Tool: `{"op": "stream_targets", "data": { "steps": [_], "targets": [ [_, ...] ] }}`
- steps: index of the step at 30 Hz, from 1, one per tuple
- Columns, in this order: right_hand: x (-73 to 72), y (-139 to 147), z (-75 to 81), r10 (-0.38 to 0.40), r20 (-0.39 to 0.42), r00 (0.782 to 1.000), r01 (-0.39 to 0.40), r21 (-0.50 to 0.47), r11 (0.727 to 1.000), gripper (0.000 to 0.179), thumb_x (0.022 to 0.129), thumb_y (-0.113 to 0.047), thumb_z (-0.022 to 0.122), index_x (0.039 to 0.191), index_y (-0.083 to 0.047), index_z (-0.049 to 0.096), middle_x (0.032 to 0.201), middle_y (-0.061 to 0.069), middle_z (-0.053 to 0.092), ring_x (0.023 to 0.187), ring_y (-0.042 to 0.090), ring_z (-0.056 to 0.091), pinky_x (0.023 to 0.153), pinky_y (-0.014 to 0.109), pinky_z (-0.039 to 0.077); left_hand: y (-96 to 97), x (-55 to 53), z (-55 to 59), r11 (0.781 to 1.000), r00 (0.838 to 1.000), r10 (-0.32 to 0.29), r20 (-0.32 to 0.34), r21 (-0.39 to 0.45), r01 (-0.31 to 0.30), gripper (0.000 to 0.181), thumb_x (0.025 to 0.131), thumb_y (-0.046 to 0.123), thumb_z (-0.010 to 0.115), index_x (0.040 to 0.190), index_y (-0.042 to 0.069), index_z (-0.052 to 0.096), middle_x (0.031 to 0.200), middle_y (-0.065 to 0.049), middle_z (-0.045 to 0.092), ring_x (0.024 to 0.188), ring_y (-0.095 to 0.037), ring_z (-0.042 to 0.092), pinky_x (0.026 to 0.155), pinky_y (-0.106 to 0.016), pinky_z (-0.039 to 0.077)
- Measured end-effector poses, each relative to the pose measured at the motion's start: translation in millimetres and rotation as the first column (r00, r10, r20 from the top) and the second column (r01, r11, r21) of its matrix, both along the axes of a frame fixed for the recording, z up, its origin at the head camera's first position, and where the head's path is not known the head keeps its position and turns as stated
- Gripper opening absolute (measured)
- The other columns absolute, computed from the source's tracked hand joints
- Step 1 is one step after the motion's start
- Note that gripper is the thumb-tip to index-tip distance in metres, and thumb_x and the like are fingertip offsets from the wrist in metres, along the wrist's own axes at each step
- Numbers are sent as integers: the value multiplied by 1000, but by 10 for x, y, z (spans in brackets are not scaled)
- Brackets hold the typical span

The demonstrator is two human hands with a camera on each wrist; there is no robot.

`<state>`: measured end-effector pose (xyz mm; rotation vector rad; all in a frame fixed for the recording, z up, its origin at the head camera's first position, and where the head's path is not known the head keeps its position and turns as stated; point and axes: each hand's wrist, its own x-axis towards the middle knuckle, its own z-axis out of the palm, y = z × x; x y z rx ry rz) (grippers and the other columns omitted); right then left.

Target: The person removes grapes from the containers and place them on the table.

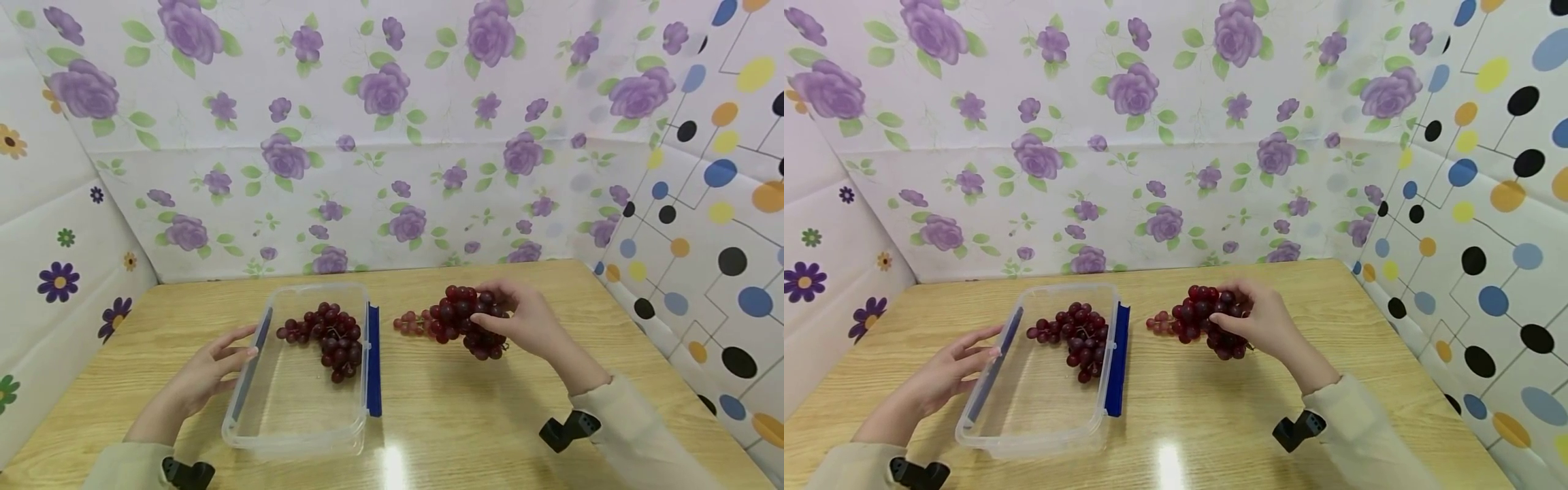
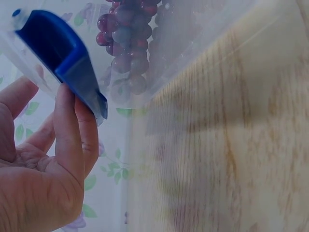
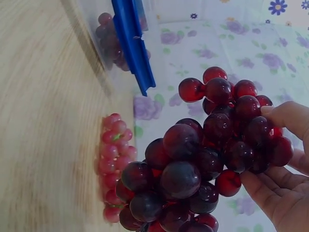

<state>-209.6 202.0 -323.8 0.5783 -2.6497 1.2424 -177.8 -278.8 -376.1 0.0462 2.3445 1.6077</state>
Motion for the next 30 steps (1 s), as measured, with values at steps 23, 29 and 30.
{"op": "stream_targets", "data": {
  "steps": [23,29,30],
  "targets": [
    [-38,-51,-312,39,3,999,-39,58,998,36,77,-20,74,110,-13,62,97,3,65,74,10,57,64,24,49,-2,-9,-27,1000,1000,10,7,12,-10,64,94,35,50,147,16,19,140,-21,34,118,-23,43,96,-48,42],
    [-36,-105,-341,64,22,998,-65,47,997,37,78,-21,73,112,-11,61,101,7,65,79,11,60,65,23,50,-16,-19,-44,1000,1000,16,8,15,-16,64,94,35,50,147,16,19,140,-21,34,119,-25,43,95,-48,43],
    [-37,-120,-339,67,26,997,-68,45,997,37,78,-21,74,112,-11,61,102,7,65,79,12,60,65,23,50,-19,-17,-46,1000,1000,17,8,17,-17,64,94,35,50,147,16,19,140,-21,34,120,-25,42,96,-48,43]
  ]
}}
